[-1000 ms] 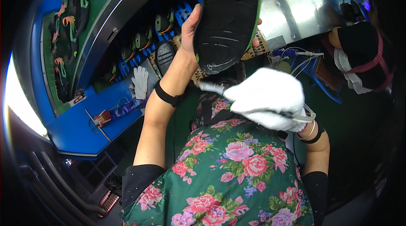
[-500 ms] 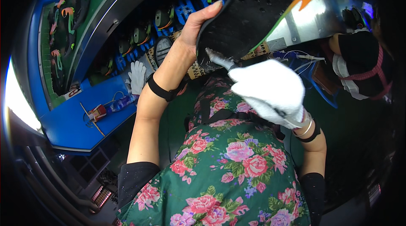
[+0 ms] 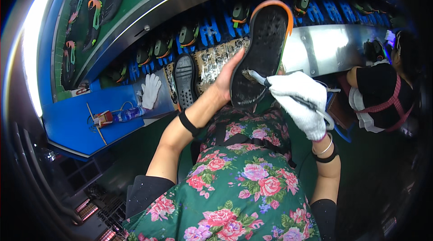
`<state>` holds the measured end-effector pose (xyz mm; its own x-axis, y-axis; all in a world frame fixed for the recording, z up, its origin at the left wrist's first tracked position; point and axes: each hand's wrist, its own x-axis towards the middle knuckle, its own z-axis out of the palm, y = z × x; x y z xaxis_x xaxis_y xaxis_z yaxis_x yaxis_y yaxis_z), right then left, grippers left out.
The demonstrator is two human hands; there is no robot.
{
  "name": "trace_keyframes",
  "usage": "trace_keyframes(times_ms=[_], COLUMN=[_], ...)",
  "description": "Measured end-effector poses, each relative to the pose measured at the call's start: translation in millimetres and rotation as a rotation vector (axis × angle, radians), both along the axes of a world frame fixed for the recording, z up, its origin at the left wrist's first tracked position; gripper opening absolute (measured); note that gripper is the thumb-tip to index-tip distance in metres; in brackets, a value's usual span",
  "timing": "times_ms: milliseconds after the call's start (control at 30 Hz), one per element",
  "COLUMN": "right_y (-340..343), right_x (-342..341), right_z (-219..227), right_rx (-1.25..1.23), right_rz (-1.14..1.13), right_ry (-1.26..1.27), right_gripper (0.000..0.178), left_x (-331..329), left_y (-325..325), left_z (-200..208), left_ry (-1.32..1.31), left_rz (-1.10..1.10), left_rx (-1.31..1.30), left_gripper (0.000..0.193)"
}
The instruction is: Apply adhesive or primer to shoe outsoles using a brush.
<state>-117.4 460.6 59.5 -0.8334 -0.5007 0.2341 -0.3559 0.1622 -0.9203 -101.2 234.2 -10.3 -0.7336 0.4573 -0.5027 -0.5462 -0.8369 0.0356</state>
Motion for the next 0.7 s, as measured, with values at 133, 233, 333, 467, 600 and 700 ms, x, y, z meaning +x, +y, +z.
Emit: trace_keyframes(times_ms=[133, 233, 333, 467, 600, 700], right_y=[-4, -18, -18, 0, 3, -10], right_x=[-30, -27, -11, 3, 11, 19], right_z=[9, 17, 15, 19, 7, -17], right_rx=[0.141, 0.209, -0.15, -0.447, -0.46, -0.384], right_rz=[-0.143, -0.056, 0.105, -0.166, -0.263, -0.249], right_ry=[0.417, 0.524, 0.096, -0.229, -0.546, -0.543], right_gripper=[0.028, 0.034, 0.023, 0.017, 0.021, 0.023], left_x=[27, 35, 38, 19, -42, -95], left_y=[3, 5, -14, -57, -146, -200], left_z=[-7, -7, -6, 58, 92, 112], left_ry=[0.185, 0.215, 0.114, 0.636, 0.995, 0.788], left_rz=[-0.095, 0.004, 0.184, 0.126, 0.101, 0.362], left_rx=[0.2, 0.312, 0.145, -0.13, 0.064, 0.155], left_gripper=[0.079, 0.075, 0.077, 0.117, 0.115, 0.105])
